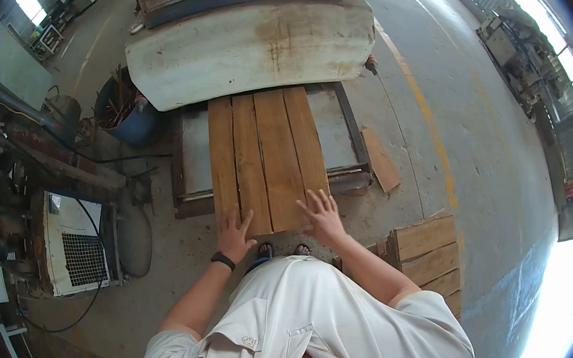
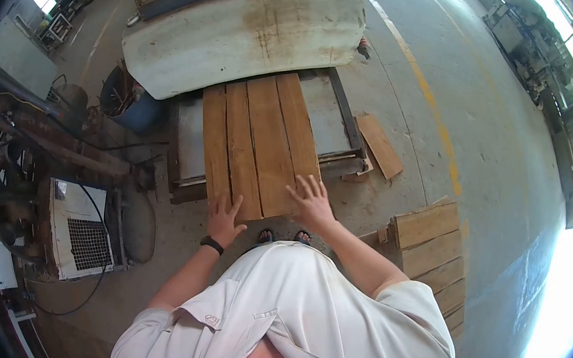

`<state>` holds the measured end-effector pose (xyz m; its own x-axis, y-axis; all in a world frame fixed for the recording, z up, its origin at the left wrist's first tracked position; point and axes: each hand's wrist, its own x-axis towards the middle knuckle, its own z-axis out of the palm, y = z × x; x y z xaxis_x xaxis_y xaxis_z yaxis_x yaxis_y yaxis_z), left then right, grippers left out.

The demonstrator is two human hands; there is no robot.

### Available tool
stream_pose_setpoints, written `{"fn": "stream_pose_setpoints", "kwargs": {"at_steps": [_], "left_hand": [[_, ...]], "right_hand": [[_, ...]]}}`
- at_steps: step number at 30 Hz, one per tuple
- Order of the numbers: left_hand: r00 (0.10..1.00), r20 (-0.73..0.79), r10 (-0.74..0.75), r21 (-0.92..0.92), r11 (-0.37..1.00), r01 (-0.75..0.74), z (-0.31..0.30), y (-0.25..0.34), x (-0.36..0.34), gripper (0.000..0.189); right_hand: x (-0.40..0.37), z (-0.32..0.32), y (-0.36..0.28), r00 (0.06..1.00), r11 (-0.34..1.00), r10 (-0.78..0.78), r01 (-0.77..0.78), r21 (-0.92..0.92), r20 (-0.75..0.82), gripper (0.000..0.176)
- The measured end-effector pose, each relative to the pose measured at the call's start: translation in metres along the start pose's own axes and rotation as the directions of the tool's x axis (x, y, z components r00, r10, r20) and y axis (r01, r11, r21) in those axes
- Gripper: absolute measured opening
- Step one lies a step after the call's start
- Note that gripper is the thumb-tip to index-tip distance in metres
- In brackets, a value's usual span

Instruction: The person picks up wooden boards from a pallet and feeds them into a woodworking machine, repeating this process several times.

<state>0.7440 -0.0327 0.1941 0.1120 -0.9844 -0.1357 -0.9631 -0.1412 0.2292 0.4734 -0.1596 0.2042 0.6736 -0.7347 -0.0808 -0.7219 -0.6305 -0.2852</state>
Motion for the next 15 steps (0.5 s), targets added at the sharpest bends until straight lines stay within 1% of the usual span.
{"fn": "stream_pose_setpoints", "kwargs": {"at_steps": [1,2,3,7,15], "left_hand": [[0.999,0.029,0.043,0.036,0.998,-0.044,0.000,0.005,0.002,0.087],[0.999,0.010,0.037,0.042,0.998,-0.037,0.006,0.008,0.007,0.085],[0.999,0.004,0.042,0.048,0.998,-0.042,0.010,0.006,0.012,0.083],[0.999,0.031,0.037,0.068,0.997,-0.039,0.013,0.003,0.022,0.076],[0.998,0.055,-0.017,0.031,0.999,0.015,0.004,-0.008,0.069,0.074]], "right_hand": [[0.002,0.005,-0.005,0.999,0.999,-0.043,0.043,-0.027,0.025,0.081],[0.009,0.007,-0.001,0.994,0.993,-0.098,0.101,-0.054,0.052,0.080],[0.012,0.006,0.000,0.993,0.992,-0.110,0.113,-0.054,0.050,0.080],[0.023,0.010,0.010,0.987,0.987,-0.147,0.150,-0.052,0.059,0.079],[0.075,0.003,0.024,0.983,0.985,-0.162,0.166,-0.050,0.085,0.077]]}}
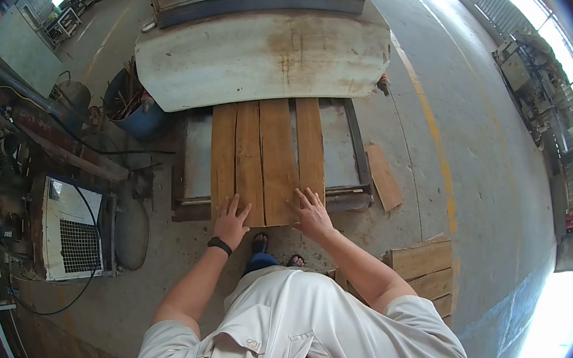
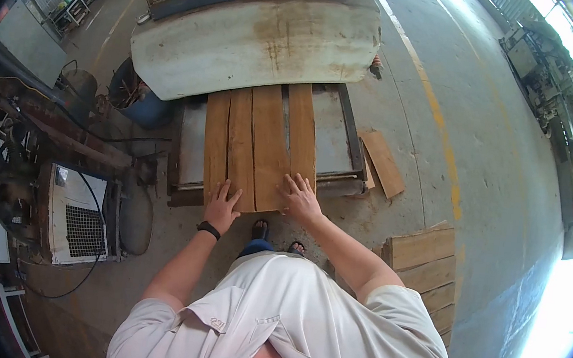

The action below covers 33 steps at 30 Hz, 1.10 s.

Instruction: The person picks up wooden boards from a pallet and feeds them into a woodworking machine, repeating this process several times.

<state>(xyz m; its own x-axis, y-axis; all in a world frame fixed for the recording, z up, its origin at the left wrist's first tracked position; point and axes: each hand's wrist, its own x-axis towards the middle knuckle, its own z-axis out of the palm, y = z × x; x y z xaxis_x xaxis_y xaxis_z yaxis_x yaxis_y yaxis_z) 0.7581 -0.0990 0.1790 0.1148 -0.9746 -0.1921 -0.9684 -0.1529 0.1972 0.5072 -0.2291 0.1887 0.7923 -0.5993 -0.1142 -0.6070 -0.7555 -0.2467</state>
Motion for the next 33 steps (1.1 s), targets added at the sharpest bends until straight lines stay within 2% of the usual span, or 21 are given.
{"fn": "stream_pose_setpoints", "kwargs": {"at_steps": [8,11,14,29,33], "left_hand": [[0.999,0.038,-0.015,0.032,0.999,0.014,-0.021,-0.031,0.077,0.071],[0.996,0.077,-0.032,0.044,0.999,0.029,-0.034,-0.042,0.110,0.070],[0.991,0.123,-0.060,0.070,0.996,0.052,-0.054,-0.045,0.134,0.070],[0.992,0.103,-0.067,0.089,0.994,0.058,-0.074,-0.066,0.204,0.070],[0.989,0.113,-0.091,0.093,0.992,0.081,-0.082,-0.067,0.223,0.071]], "right_hand": [[0.078,-0.018,0.028,1.000,0.999,0.022,-0.022,0.042,-0.005,0.074],[0.113,-0.016,0.045,0.997,0.999,0.007,-0.003,0.051,-0.082,0.074],[0.139,-0.034,0.050,1.000,1.000,0.001,-0.001,0.030,-0.019,0.075],[0.204,-0.051,0.067,0.998,0.999,0.045,-0.044,0.024,-0.052,0.073],[0.222,-0.055,0.071,0.995,0.994,0.100,-0.099,0.045,-0.015,0.069]]}}
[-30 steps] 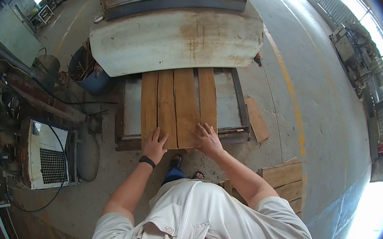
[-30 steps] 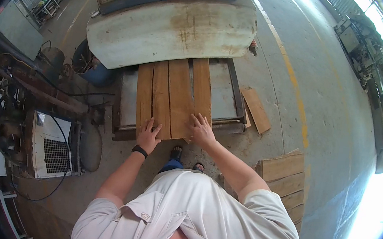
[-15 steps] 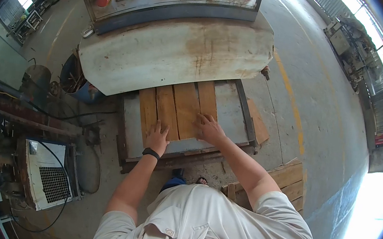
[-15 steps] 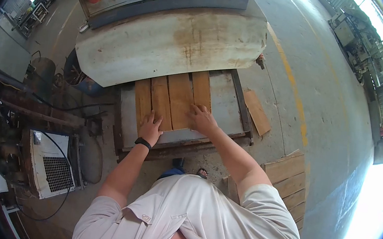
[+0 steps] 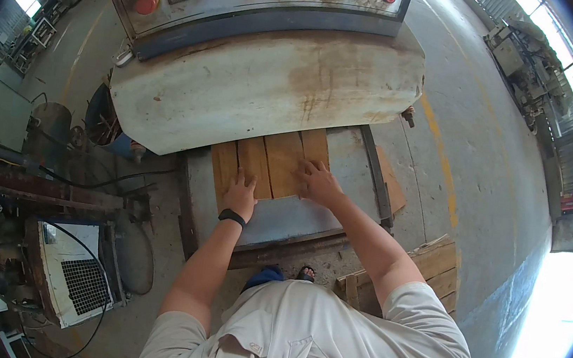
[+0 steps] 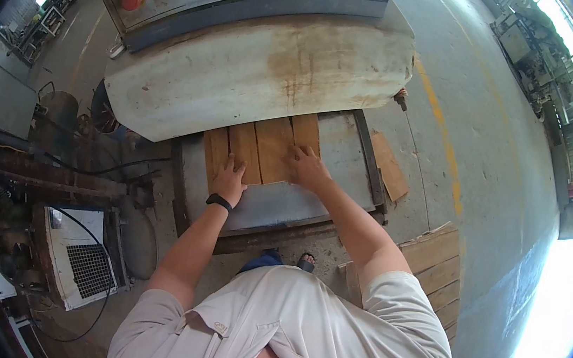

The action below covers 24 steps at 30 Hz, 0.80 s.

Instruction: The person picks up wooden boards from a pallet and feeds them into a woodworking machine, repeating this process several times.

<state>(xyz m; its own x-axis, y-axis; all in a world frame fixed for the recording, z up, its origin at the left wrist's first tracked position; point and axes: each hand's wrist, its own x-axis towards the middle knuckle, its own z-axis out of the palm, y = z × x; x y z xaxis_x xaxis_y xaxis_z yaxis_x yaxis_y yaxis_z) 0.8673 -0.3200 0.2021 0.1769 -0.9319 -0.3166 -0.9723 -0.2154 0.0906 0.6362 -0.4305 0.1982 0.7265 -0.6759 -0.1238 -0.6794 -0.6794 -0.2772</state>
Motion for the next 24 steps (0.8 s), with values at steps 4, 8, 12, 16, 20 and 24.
{"fn": "stream_pose_setpoints", "kwargs": {"at_steps": [4,8,12,16,20,24], "left_hand": [[1.000,0.002,0.006,0.002,1.000,-0.006,-0.008,-0.003,0.014,0.071],[1.000,0.007,0.021,-0.036,0.999,-0.021,-0.002,-0.012,0.036,0.069],[1.000,-0.008,0.024,-0.031,0.999,-0.024,-0.006,-0.014,0.050,0.068],[0.999,-0.029,0.021,-0.049,0.999,-0.022,-0.014,-0.016,0.063,0.071],[0.997,-0.071,0.033,-0.032,0.999,-0.035,-0.020,-0.020,0.072,0.070],[0.981,-0.189,0.035,-0.166,0.984,-0.068,-0.013,-0.033,0.076,0.065]], "right_hand": [[0.017,0.001,0.009,1.000,1.000,-0.002,0.003,-0.029,0.010,0.068],[0.032,-0.006,0.013,1.000,1.000,-0.007,0.007,-0.016,0.022,0.067],[0.045,-0.008,0.019,0.999,0.999,-0.027,0.028,-0.022,0.016,0.067],[0.062,-0.006,0.023,1.000,1.000,-0.015,0.015,-0.010,-0.008,0.071],[0.080,-0.002,0.027,0.999,0.999,0.032,-0.030,-0.045,0.043,0.068],[0.086,0.008,0.024,0.996,0.999,0.023,-0.026,-0.031,-0.085,0.063]]}}
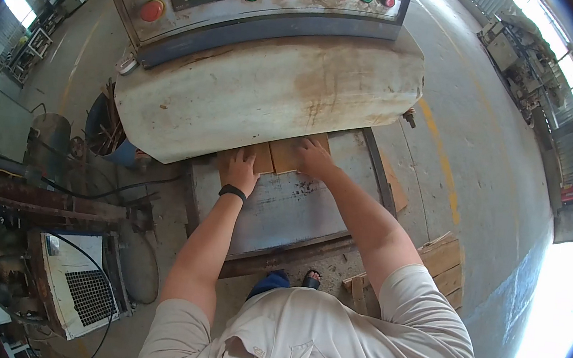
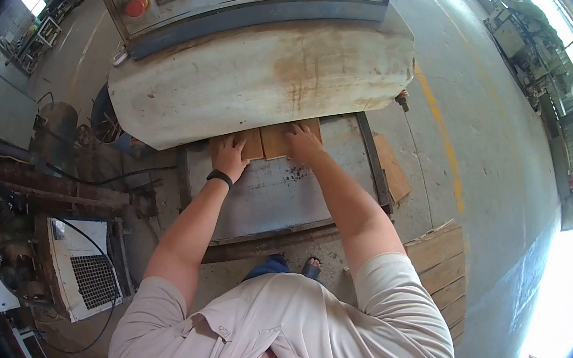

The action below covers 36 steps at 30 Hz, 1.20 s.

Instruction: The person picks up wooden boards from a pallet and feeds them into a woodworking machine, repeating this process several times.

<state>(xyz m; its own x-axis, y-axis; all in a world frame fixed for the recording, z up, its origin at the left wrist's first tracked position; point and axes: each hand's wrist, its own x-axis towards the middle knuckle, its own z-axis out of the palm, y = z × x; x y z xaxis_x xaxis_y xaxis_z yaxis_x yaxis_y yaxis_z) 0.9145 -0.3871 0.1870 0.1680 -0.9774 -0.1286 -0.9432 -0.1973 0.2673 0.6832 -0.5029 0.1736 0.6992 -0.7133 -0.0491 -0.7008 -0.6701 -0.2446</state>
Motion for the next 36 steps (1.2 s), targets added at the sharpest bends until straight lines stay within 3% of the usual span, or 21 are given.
{"fn": "stream_pose_setpoints", "kwargs": {"at_steps": [4,6,7,8,9,10,13,18,21,24,26,28,31,34,36], "left_hand": [[0.990,-0.134,0.036,-0.183,0.981,-0.060,-0.004,0.008,-0.021,0.061],[0.982,-0.187,0.015,-0.472,0.876,-0.103,0.040,0.000,-0.021,0.061],[0.978,-0.207,0.000,-0.602,0.788,-0.127,0.046,0.004,-0.022,0.061],[0.994,-0.004,-0.107,-0.842,0.537,0.054,0.055,0.010,-0.025,0.054],[0.964,0.228,-0.139,-0.943,0.215,0.254,0.052,0.027,-0.033,0.048],[0.887,0.453,-0.090,-0.889,-0.126,0.441,0.050,0.038,-0.037,0.042],[0.846,0.527,0.075,-0.726,-0.477,0.495,0.053,0.057,-0.032,0.023],[0.888,0.433,0.154,-0.636,-0.646,0.422,0.084,0.049,0.023,0.011],[0.893,0.399,0.206,-0.654,-0.619,0.435,0.084,0.043,0.046,0.020],[0.900,0.408,0.154,-0.684,-0.601,0.413,0.099,0.042,0.067,0.025],[0.872,0.489,-0.017,-0.742,-0.534,0.406,0.080,0.074,0.048,0.035],[0.877,0.475,0.078,-0.782,-0.420,0.461,0.082,0.099,0.022,0.040],[0.832,0.459,0.312,-0.825,-0.197,0.529,0.100,0.141,-0.038,0.035],[0.709,0.515,0.482,-0.823,0.046,0.566,0.139,0.179,-0.113,0.029],[0.574,0.596,0.561,-0.775,0.216,0.594,0.161,0.210,-0.182,0.027]], "right_hand": [[-0.031,-0.006,-0.020,0.988,0.993,0.050,-0.034,0.112,-0.145,0.056],[-0.061,-0.007,-0.030,0.971,0.974,0.098,-0.048,0.220,-0.219,0.051],[-0.081,-0.008,-0.035,0.957,0.954,0.133,-0.054,0.295,-0.257,0.048],[-0.102,-0.006,-0.040,0.941,0.928,0.172,-0.056,0.367,-0.292,0.045],[-0.124,-0.001,-0.043,0.923,0.915,0.227,-0.094,0.392,-0.310,0.040],[-0.147,0.004,-0.045,0.902,0.900,0.281,-0.129,0.416,-0.328,0.034],[-0.220,0.017,-0.055,0.808,0.828,0.459,-0.237,0.508,-0.370,0.025],[-0.339,0.036,-0.079,0.526,0.563,0.796,-0.464,0.684,-0.298,0.016],[-0.404,0.047,-0.095,0.346,0.444,0.892,-0.546,0.711,-0.292,0.014],[-0.458,0.068,-0.109,0.209,0.366,0.930,-0.603,0.708,-0.303,0.015],[-0.490,0.084,-0.131,0.123,0.270,0.960,-0.653,0.708,-0.252,0.016],[-0.525,0.104,-0.149,0.052,0.155,0.985,-0.679,0.718,-0.163,0.020],[-0.579,0.146,-0.183,0.024,-0.065,0.993,-0.702,0.709,0.115,0.025],[-0.638,0.212,-0.232,-0.020,-0.226,0.949,-0.736,0.638,0.314,0.031],[-0.684,0.256,-0.280,-0.082,-0.309,0.926,-0.726,0.614,0.369,0.034]]}}
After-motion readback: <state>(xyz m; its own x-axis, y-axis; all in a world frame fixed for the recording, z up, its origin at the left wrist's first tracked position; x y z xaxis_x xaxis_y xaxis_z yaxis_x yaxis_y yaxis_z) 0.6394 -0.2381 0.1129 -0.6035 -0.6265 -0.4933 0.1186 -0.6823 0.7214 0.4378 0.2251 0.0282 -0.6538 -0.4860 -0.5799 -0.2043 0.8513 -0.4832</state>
